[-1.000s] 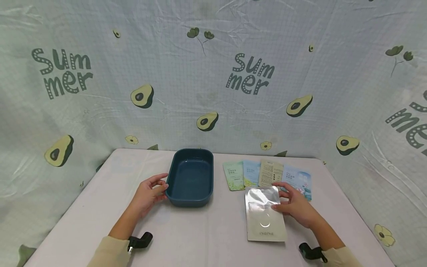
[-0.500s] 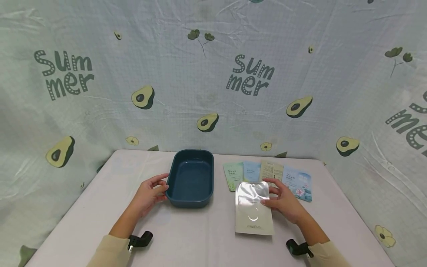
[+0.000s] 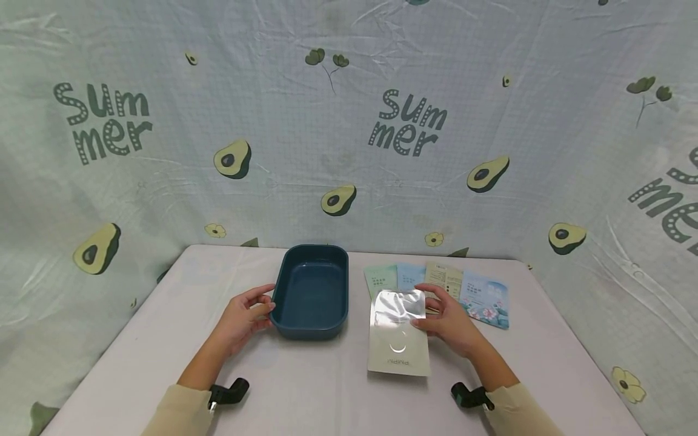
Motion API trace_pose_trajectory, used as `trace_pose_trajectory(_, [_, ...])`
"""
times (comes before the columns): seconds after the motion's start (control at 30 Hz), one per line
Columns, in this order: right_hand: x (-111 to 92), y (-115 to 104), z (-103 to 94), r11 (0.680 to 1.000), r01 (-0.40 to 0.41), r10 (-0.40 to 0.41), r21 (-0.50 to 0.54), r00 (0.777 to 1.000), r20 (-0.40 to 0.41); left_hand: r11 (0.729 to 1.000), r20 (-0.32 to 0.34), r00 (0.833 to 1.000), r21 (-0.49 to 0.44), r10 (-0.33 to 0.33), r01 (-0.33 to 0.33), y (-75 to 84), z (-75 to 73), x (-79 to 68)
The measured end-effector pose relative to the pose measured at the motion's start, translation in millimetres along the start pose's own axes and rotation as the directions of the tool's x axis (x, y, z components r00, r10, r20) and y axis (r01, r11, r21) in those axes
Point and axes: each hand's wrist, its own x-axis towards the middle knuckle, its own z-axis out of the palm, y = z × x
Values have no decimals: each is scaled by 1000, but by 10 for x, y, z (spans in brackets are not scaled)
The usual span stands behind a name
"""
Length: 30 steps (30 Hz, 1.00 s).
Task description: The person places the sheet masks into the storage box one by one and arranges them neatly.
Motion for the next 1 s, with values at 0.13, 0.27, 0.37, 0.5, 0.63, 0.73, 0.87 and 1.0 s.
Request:
trace_pose_trajectory(0.13, [50, -31, 47, 1000, -10, 10, 3, 1000, -9, 1000, -1, 1000, -5, -1, 1, -6, 5, 1])
trace_pose_trajectory(0.27, [109, -66, 92, 1000, -3, 3, 7, 1000, -8, 1000, -2, 1000, -8, -7, 7, -10, 8, -2])
trace_pose_trajectory(0.37, [146, -100, 125, 1000, 7, -7, 17, 1000, -2, 1000, -3, 1000, -7, -10, 10, -7, 15, -6])
trace_pose_trajectory(0.5, [193, -147, 171, 999, 19, -19, 34, 1000, 6, 1000, -1, 1000, -7, -10, 10, 3, 24, -14])
trace_pose_trajectory(0.63, [264, -188, 233, 998, 27, -28, 62, 999, 17, 1000, -2, 1000, -11, -13, 13, 15, 21, -20])
trace_pose_trajectory(0.73, [325, -205, 291, 997, 37, -39, 73, 999, 28, 1000, 0, 1000, -14, -17, 17, 18, 16, -20])
trace_pose_trajectory(0.87, [411, -228, 376, 995, 40, -43, 88, 999, 30, 1000, 9, 1000, -15, -17, 17, 12, 14, -12])
trace_pose_trajectory(1.0, [491, -281, 468, 995, 25, -26, 99, 1000, 13, 1000, 14, 1000, -22, -16, 16, 6, 8, -8])
